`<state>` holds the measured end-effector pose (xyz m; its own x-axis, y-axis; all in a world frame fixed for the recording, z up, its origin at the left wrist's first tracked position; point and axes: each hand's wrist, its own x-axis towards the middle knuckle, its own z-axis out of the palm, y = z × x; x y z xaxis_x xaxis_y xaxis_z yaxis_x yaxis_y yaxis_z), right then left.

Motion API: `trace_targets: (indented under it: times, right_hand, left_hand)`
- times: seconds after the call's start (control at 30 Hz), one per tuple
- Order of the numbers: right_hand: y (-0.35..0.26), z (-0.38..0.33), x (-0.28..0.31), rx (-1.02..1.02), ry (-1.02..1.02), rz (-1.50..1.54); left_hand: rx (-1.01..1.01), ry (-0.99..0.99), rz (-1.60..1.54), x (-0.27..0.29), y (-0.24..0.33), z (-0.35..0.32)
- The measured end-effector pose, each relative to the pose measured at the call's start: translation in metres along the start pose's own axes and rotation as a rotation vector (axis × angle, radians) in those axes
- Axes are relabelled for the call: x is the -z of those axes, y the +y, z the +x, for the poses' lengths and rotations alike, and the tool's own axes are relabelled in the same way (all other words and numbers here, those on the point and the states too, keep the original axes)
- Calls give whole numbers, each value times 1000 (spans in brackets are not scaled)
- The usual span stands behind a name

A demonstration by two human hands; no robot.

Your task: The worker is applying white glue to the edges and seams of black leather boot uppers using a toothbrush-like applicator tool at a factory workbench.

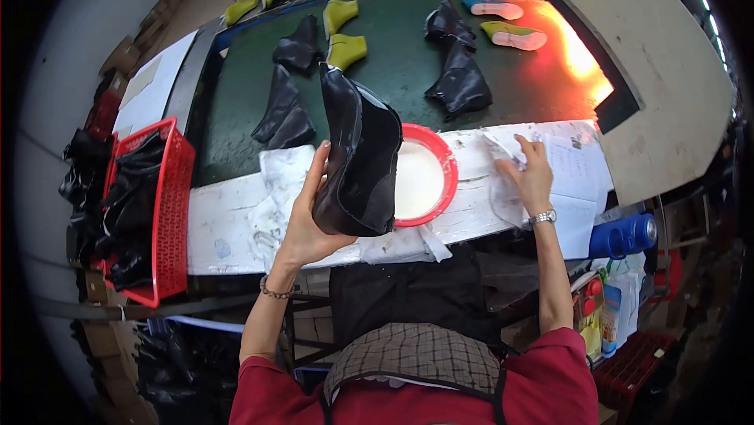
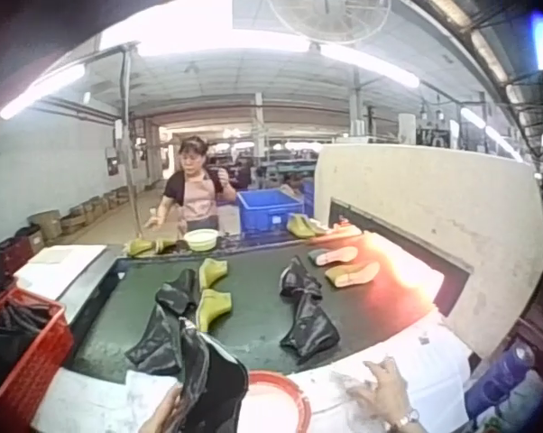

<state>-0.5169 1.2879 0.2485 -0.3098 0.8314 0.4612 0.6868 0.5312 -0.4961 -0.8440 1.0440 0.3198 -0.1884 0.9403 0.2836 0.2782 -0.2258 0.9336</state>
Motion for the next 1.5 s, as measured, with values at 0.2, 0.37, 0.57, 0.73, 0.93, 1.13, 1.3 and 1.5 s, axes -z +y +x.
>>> trace_targets:
  times: [0.2,0.37,0.57,0.73,0.93,1.13,1.3,1.5]
  right_hand:
    - [-99,4,26,65,-98,539]
    - [-154,-6,28,204,-303,696]
    - [-142,18,19,279,-184,586]
    - [-137,43,12,296,-111,553]
    - [-145,24,18,384,-181,667]
    - [-144,-1,19,413,-224,680]
    - [-149,-8,26,473,-261,653]
    - [-159,-16,31,413,-364,692]
  left_hand:
    - [-39,129,358,12,-9,-17]
    - [-192,106,530,11,2,-17]
    - [-278,61,437,13,6,-32]
    - [-297,-47,459,12,11,-32]
    - [-287,146,479,7,13,-17]
    - [-273,160,496,10,2,-8]
    - [-331,258,471,10,-3,-2]
    - [-435,375,665,14,-12,2]
